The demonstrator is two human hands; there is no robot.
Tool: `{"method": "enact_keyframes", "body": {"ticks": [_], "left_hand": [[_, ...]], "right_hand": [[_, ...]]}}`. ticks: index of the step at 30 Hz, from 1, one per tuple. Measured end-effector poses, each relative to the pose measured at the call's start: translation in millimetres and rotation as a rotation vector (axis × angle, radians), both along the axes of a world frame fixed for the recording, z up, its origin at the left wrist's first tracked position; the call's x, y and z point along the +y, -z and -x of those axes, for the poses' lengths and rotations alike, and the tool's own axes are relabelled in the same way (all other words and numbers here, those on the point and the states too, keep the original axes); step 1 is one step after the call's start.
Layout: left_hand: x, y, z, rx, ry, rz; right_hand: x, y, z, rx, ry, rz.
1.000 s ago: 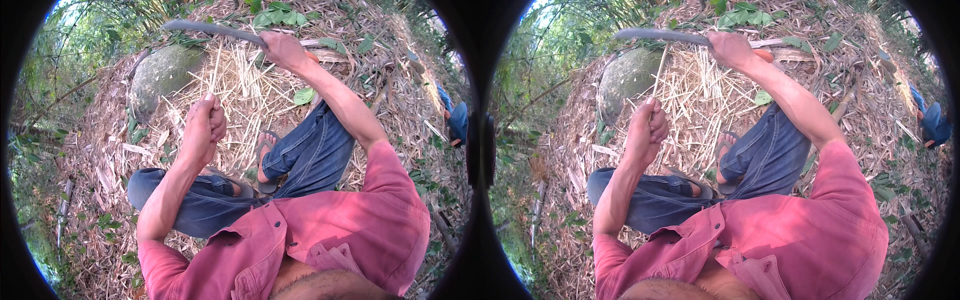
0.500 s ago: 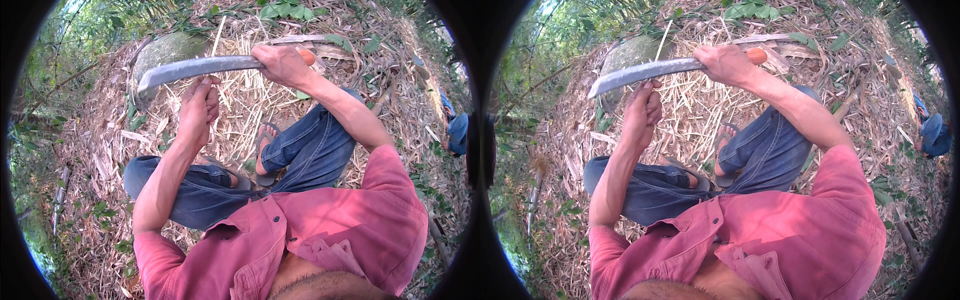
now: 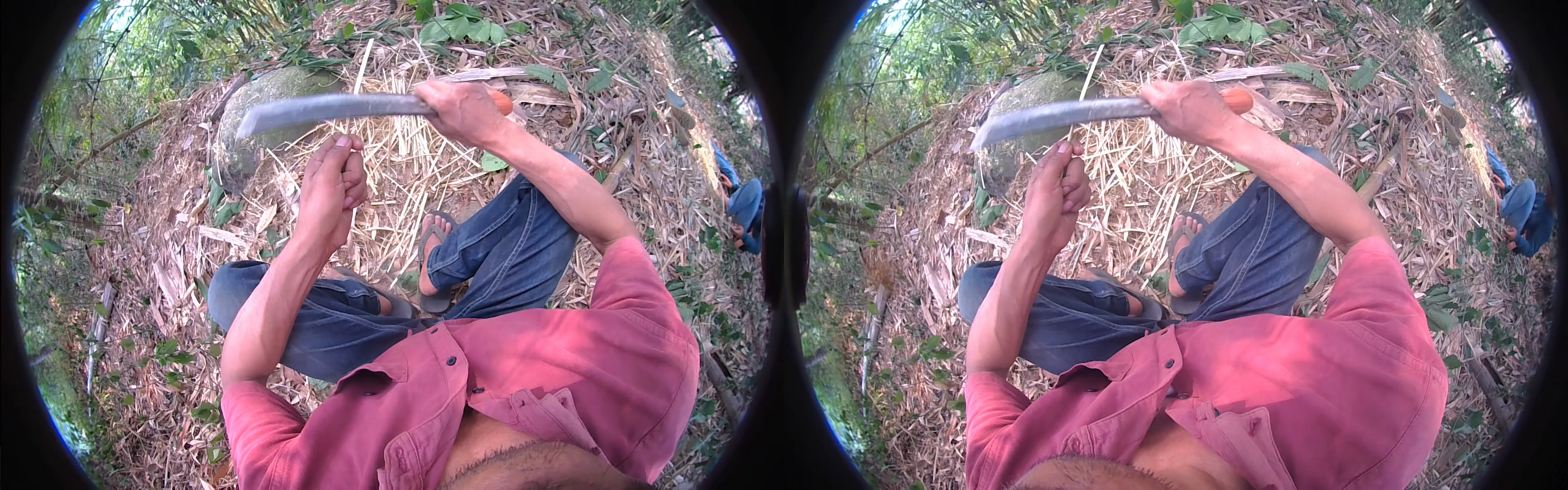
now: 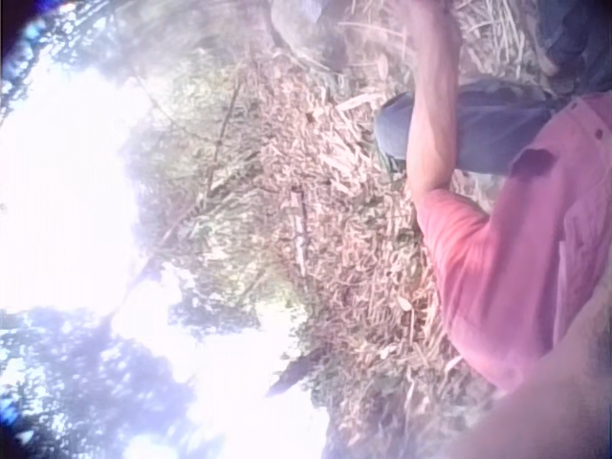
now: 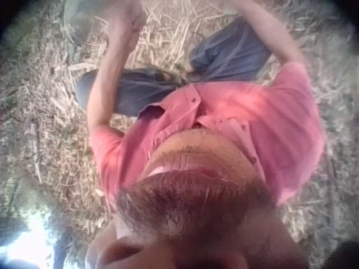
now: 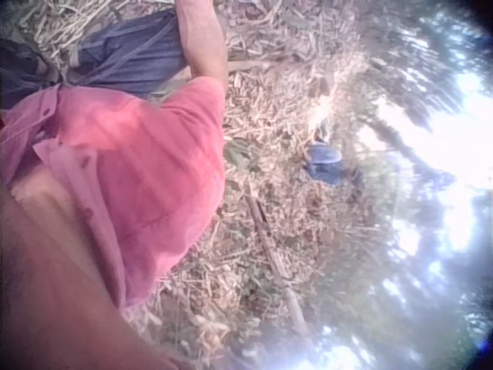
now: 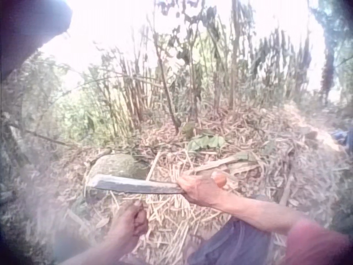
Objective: The person sits on the ground in a forest and uses a large curved knife to shave thin strips from a piece of bamboo. They hold the bamboo in their left hand and repeatedly scrape the blade against it to create fine shavings, which accumulate on the ground.
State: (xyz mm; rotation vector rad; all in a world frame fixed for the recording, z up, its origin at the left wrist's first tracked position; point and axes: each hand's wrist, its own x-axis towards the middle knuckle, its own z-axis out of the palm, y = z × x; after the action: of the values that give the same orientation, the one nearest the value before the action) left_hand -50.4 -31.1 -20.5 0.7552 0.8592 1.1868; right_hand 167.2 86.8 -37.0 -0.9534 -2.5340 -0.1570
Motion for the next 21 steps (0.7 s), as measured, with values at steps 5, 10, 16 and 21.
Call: {"method": "enact_keyframes", "body": {"ticks": [5, 10, 16, 21], "left_hand": [[-4, -4, 2, -0.063, 0.002, 0.001], [-6, -12, 0, -0.159, -0.008, 0.031], [-9, -18, 0, -0.205, 0.018, 0.019], [-6, -17, 2, -0.229, 0.028, 0.023]], "right_hand": [[-1, -2, 10, 0.071, -0.073, -0.114], [11, 3, 10, 0.091, -0.029, -0.202], [39, -2, -8, 0.084, 0.184, -0.153], [53, -2, -11, 0.094, 0.226, -0.100]]}}
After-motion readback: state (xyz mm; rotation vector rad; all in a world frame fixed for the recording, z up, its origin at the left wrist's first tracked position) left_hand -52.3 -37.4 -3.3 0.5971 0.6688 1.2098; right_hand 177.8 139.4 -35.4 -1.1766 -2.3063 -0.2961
